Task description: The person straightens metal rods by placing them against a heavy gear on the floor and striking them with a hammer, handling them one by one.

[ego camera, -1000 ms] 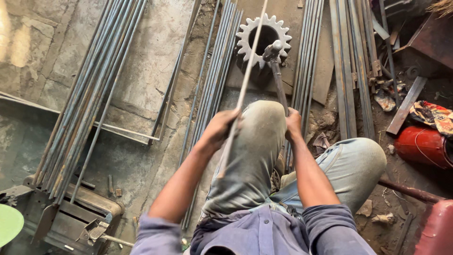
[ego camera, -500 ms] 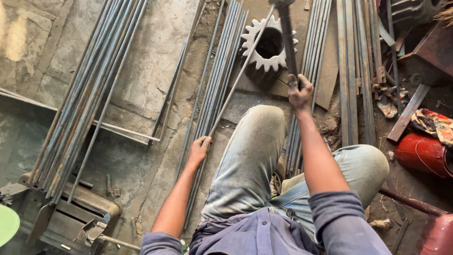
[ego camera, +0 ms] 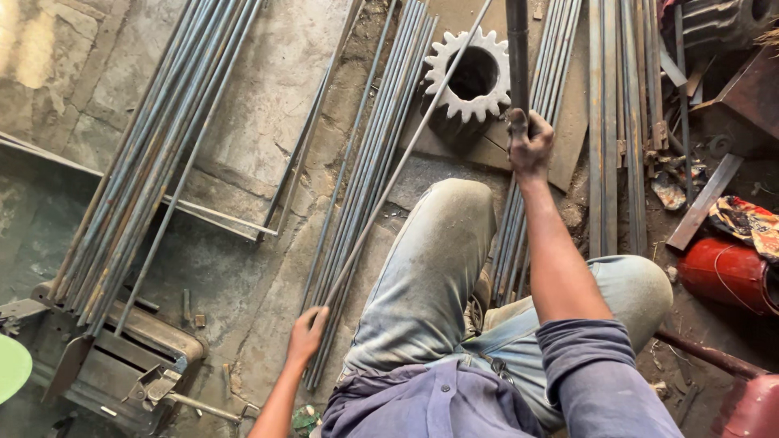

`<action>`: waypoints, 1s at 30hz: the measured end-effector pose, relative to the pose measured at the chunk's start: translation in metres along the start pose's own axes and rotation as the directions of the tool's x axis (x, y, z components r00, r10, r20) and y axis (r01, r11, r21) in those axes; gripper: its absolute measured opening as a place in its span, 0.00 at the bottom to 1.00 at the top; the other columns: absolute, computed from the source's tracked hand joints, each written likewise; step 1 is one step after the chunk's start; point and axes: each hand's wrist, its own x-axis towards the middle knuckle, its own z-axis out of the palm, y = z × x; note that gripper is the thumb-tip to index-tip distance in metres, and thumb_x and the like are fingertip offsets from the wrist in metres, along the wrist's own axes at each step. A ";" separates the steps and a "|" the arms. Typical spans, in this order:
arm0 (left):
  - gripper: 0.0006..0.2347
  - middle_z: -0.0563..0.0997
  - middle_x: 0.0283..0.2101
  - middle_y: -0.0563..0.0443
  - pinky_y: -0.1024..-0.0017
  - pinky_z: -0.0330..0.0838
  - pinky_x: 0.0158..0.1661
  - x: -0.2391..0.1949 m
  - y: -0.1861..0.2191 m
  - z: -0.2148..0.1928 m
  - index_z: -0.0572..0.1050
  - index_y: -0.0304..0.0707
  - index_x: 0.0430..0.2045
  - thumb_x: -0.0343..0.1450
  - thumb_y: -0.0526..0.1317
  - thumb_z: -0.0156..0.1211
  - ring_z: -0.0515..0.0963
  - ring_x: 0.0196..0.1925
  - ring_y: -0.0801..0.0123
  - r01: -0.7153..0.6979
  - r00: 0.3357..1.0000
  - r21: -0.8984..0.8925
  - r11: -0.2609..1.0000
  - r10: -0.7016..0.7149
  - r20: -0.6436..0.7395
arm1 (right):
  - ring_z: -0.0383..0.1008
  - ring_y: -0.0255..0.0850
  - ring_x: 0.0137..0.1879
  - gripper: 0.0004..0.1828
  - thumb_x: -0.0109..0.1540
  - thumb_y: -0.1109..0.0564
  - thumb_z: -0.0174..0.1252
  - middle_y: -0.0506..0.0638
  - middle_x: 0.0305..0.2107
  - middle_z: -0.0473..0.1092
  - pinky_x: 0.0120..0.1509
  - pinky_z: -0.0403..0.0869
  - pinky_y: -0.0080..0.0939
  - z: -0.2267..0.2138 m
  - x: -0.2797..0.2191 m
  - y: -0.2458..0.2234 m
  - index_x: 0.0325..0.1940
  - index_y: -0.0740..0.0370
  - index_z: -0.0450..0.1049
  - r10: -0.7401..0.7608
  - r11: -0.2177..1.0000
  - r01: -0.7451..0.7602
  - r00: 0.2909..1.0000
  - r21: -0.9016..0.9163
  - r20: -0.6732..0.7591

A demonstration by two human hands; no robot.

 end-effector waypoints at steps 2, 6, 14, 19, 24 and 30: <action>0.15 0.86 0.34 0.46 0.70 0.74 0.42 -0.027 -0.005 -0.015 0.81 0.31 0.38 0.73 0.48 0.59 0.82 0.38 0.70 0.048 0.999 0.028 0.998 -0.048 -0.026 | 0.65 0.31 0.21 0.39 0.65 0.19 0.44 0.41 0.19 0.65 0.21 0.65 0.33 0.005 -0.001 0.001 0.30 0.56 0.70 0.027 0.996 -0.026 1.000 -0.079 0.009; 0.14 0.81 0.26 0.46 0.70 0.72 0.36 -0.062 -0.007 -0.032 0.82 0.33 0.37 0.73 0.47 0.59 0.76 0.31 0.71 0.176 0.984 0.007 0.984 -0.176 -0.007 | 0.64 0.36 0.19 0.35 0.64 0.21 0.44 0.42 0.16 0.64 0.21 0.61 0.42 0.018 -0.023 0.016 0.31 0.53 0.70 0.438 0.834 -0.393 0.898 -0.386 0.032; 0.14 0.82 0.26 0.46 0.70 0.72 0.36 -0.077 -0.009 -0.026 0.81 0.31 0.35 0.72 0.47 0.60 0.76 0.31 0.71 0.113 0.990 -0.016 0.993 -0.114 -0.085 | 0.75 0.48 0.32 0.33 0.68 0.26 0.51 0.56 0.25 0.74 0.38 0.71 0.53 0.008 -0.105 0.048 0.37 0.58 0.78 0.543 0.728 -0.504 0.838 -0.465 -0.058; 0.18 0.85 0.32 0.37 0.63 0.75 0.41 -0.050 0.004 0.025 0.82 0.32 0.38 0.73 0.52 0.59 0.82 0.34 0.56 0.090 0.986 0.008 0.996 -0.088 -0.143 | 0.79 0.53 0.42 0.31 0.65 0.27 0.52 0.57 0.32 0.78 0.49 0.74 0.56 -0.008 -0.139 0.028 0.40 0.55 0.80 0.587 0.654 -0.497 0.809 -0.571 -0.033; 0.24 0.84 0.39 0.33 0.54 0.75 0.42 -0.016 0.017 0.037 0.82 0.36 0.39 0.68 0.60 0.61 0.83 0.44 0.41 0.144 0.955 0.229 0.963 -0.074 -0.289 | 0.79 0.58 0.49 0.30 0.64 0.27 0.52 0.61 0.39 0.78 0.54 0.73 0.58 -0.013 -0.139 0.011 0.45 0.54 0.81 0.612 0.609 -0.482 0.791 -0.630 -0.014; 0.22 0.83 0.41 0.32 0.52 0.75 0.44 -0.012 0.012 0.005 0.81 0.40 0.42 0.69 0.60 0.61 0.82 0.46 0.39 0.173 0.963 0.337 0.925 -0.088 -0.253 | 0.77 0.61 0.53 0.33 0.63 0.26 0.53 0.64 0.42 0.78 0.58 0.72 0.58 -0.010 -0.135 0.025 0.47 0.55 0.82 0.600 0.633 -0.501 0.799 -0.591 -0.035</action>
